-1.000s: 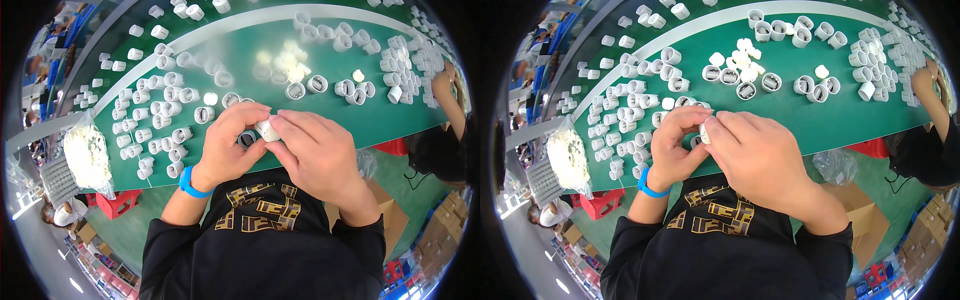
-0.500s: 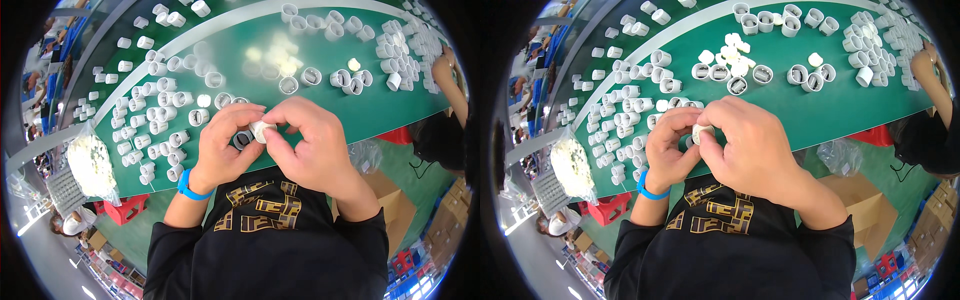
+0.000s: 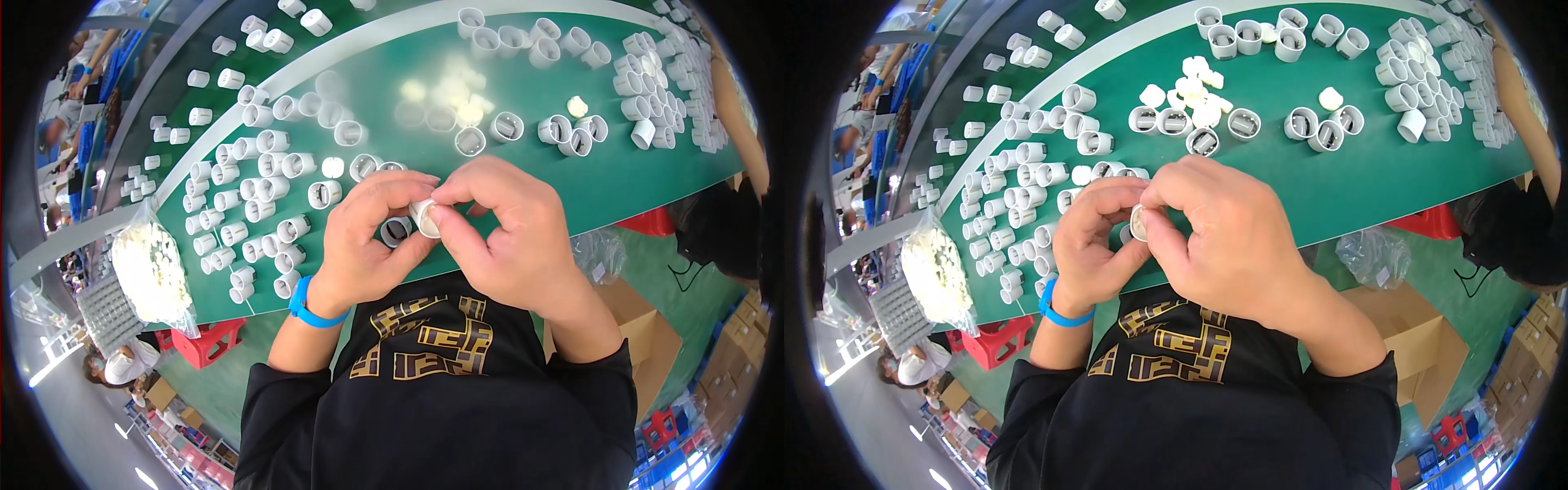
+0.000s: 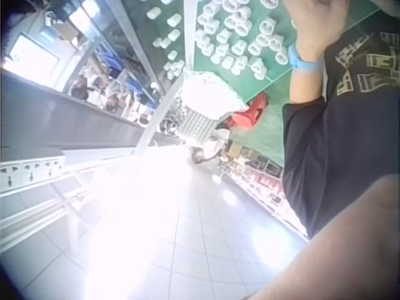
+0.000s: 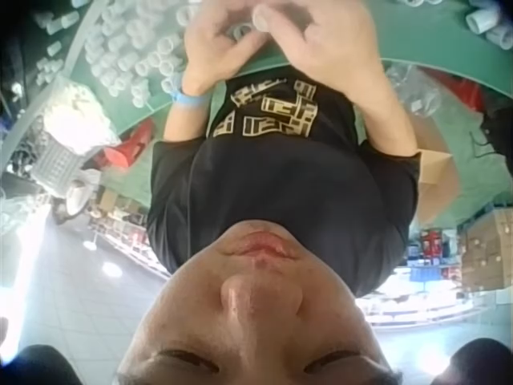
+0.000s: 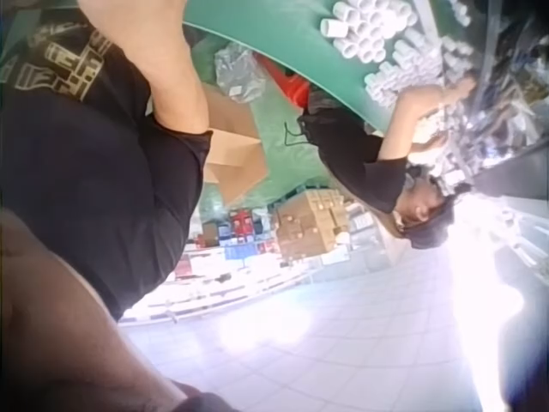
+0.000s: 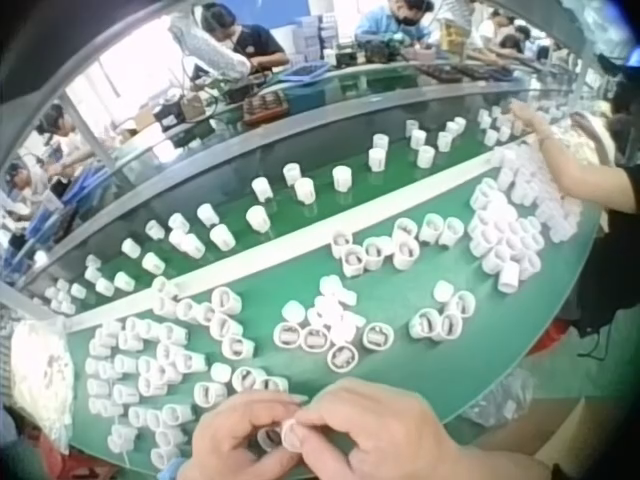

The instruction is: The person assembles small white plastic components by hand, inserting an inner component into a cylindrical shell.

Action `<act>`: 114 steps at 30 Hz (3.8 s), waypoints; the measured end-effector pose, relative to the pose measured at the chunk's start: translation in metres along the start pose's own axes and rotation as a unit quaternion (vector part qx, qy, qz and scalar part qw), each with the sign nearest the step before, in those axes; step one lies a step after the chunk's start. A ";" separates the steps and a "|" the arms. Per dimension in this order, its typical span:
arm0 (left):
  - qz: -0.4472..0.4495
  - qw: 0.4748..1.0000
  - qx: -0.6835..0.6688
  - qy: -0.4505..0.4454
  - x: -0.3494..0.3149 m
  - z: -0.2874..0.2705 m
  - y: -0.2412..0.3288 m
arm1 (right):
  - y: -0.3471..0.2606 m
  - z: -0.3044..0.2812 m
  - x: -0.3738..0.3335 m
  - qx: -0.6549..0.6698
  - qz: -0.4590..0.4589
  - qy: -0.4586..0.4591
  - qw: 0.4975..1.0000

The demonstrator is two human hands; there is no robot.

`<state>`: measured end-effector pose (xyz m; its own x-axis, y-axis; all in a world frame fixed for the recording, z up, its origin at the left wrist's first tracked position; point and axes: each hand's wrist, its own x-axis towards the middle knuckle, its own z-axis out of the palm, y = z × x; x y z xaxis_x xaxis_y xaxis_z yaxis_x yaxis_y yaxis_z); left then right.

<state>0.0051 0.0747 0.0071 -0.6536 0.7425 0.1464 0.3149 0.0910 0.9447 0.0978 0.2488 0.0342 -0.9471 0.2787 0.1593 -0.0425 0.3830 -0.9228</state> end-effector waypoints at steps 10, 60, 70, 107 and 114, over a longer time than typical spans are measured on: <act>-0.028 0.996 -0.074 -0.034 0.001 0.002 0.003 | 0.007 0.002 -0.006 -0.017 -0.041 0.036 0.998; 0.073 0.916 0.333 -0.213 0.240 -0.007 -0.056 | 0.067 -0.062 0.031 -0.336 -0.032 0.150 0.929; 0.034 0.996 0.084 0.000 0.134 -0.062 -0.009 | 0.056 -0.051 -0.044 -0.154 -0.026 0.117 0.981; 0.048 0.987 -0.030 -0.147 0.003 -0.030 0.031 | -0.004 -0.029 -0.012 -0.151 -0.330 -0.062 0.930; 0.063 0.989 0.025 -0.133 0.003 -0.027 0.028 | -0.002 -0.026 -0.016 -0.159 -0.255 -0.084 0.950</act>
<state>-0.0065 0.0621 0.0419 -0.4055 0.8973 0.1741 0.4209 0.0143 0.9070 0.1215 0.2662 0.0423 -0.8680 -0.1481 0.4740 -0.4359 0.6846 -0.5842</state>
